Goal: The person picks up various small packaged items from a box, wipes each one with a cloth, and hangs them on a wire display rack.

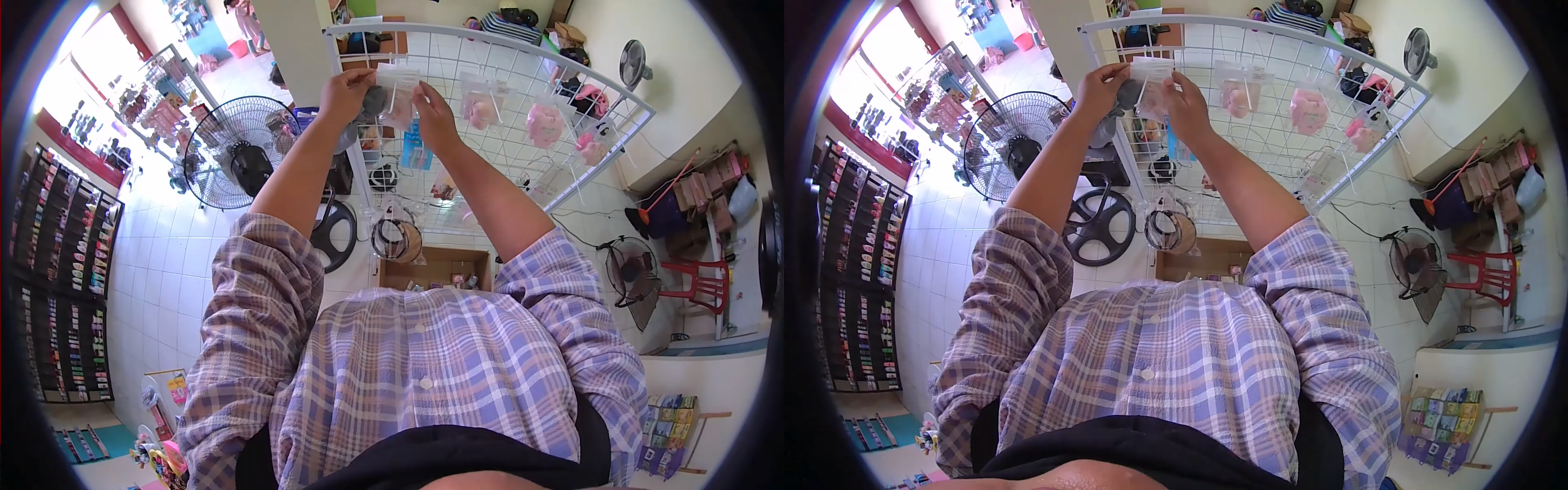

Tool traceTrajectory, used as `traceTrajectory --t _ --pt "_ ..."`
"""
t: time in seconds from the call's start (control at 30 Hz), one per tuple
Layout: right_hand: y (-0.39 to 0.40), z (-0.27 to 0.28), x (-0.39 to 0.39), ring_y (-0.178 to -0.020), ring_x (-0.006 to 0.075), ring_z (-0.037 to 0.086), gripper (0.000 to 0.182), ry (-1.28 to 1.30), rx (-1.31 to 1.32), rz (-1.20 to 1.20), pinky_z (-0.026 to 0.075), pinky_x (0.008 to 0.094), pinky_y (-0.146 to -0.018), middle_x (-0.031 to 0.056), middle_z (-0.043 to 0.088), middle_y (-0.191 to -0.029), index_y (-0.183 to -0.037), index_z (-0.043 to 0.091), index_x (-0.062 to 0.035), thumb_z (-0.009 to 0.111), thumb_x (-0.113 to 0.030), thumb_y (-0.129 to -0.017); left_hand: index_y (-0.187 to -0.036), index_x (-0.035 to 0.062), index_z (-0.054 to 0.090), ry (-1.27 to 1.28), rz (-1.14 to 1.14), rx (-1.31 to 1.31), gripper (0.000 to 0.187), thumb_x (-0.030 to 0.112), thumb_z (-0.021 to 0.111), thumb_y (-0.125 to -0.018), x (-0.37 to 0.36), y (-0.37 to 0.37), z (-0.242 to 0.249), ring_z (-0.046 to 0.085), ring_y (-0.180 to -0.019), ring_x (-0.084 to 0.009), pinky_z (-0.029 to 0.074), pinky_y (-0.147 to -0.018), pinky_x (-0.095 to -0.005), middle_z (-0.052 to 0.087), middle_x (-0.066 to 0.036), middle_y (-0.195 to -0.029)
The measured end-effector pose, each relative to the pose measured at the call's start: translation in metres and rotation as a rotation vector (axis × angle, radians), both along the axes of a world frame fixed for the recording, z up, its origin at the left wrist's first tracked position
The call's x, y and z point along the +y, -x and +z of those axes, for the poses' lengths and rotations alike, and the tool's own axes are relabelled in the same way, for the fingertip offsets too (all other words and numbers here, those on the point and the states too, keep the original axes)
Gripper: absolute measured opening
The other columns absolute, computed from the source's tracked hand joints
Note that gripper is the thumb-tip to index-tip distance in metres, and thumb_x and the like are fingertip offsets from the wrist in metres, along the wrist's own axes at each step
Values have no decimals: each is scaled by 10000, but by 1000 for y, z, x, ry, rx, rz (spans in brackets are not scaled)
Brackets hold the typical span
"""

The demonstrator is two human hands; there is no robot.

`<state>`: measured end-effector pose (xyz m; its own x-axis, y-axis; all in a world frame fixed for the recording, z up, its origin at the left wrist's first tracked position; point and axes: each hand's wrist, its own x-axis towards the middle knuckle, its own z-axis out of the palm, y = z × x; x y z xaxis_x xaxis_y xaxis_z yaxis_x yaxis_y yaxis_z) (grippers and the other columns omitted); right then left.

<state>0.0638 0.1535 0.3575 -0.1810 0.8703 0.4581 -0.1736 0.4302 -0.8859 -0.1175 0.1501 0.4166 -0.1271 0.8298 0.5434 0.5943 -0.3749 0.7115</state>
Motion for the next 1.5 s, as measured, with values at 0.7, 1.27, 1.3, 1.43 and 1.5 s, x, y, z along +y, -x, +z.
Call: traceTrajectory --t 0.7,1.27,1.3,1.43,1.5 --pt "-15 -20 -3 -1140 290 524 583 -204 40 -153 377 362 -988 201 529 -1245 -1304 479 17 405 -462 -980 -1005 65 702 -23 11 25 192 180 665 -855 -3 -23 -2 644 -741 -126 500 -691 -258 701 -51 -821" --pt "-29 3 -20 -920 147 612 342 -373 -100 -358 508 293 -759 65 620 -1065 -1112 578 -33 668 -253 -865 -982 43 693 -21 -156 -110 235 232 711 -844 -32 -11 -32 630 -774 -103 487 -710 -236 693 -52 -848" --pt "-29 3 -21 -894 144 617 311 -343 -90 -364 512 288 -744 59 633 -1020 -1081 593 -34 670 -241 -862 -978 44 693 -18 -148 -124 232 230 713 -842 -35 -13 -32 632 -771 -105 489 -704 -237 694 -53 -846" --pt "-28 2 -21 -845 139 625 246 -267 -131 -378 507 270 -712 46 653 -920 -1020 628 -41 665 -227 -864 -1012 2 676 42 -96 -84 234 188 685 -870 -54 -18 -26 612 -798 -92 484 -732 -226 685 -48 -894" --pt "-32 1 -21 -834 138 626 238 -214 -82 -331 500 263 -704 44 651 -906 -1016 631 -41 660 -225 -868 -1010 5 676 45 -105 -128 233 194 682 -873 -49 -20 -32 609 -801 -89 480 -739 -226 684 -42 -890"
